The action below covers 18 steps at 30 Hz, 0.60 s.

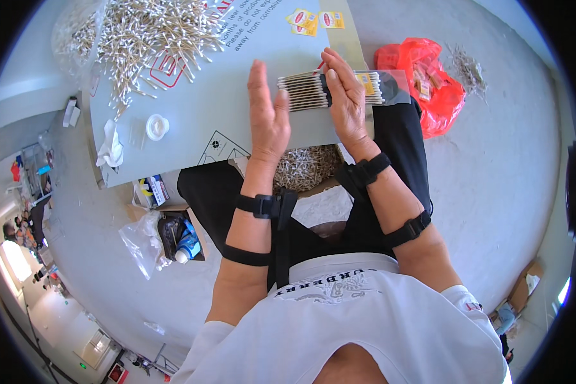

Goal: Arrange and pack cotton swabs into small plastic containers or bags.

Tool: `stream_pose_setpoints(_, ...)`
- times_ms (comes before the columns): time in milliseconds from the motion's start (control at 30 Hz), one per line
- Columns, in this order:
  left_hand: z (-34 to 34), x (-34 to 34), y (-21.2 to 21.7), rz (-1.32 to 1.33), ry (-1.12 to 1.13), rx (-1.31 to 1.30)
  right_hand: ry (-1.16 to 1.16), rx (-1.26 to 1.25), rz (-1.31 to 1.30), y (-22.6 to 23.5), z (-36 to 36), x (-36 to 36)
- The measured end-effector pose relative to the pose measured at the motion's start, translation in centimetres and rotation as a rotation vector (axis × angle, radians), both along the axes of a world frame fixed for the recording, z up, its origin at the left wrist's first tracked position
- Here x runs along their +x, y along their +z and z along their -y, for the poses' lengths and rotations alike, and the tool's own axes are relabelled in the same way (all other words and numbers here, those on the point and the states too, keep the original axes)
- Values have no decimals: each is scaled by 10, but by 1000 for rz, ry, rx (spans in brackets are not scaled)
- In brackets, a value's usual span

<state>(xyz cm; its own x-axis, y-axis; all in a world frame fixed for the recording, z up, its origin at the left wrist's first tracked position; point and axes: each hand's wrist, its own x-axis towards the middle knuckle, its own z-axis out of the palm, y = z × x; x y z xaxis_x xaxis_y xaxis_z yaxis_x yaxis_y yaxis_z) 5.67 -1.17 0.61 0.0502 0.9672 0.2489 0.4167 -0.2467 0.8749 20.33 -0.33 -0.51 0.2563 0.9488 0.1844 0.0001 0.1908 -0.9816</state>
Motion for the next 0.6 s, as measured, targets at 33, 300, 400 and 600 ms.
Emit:
stream_pose_setpoints(33, -2, 3, -2, -1, 1, -2, -7, -6, -23, 2, -1, -3)
stream_pose_setpoints(300, -13, 35, -8, 573, 130, -64, -54, 53, 87, -7, -5, -14)
stream_pose_setpoints(400, -14, 17, -6, 704, 128, -99, -8, 1, -49, -6, -5, 0)
stream_pose_setpoints(600, 4, -15, 11, -369, -105, 30, 296, 116, 907, 36, 0, 49)
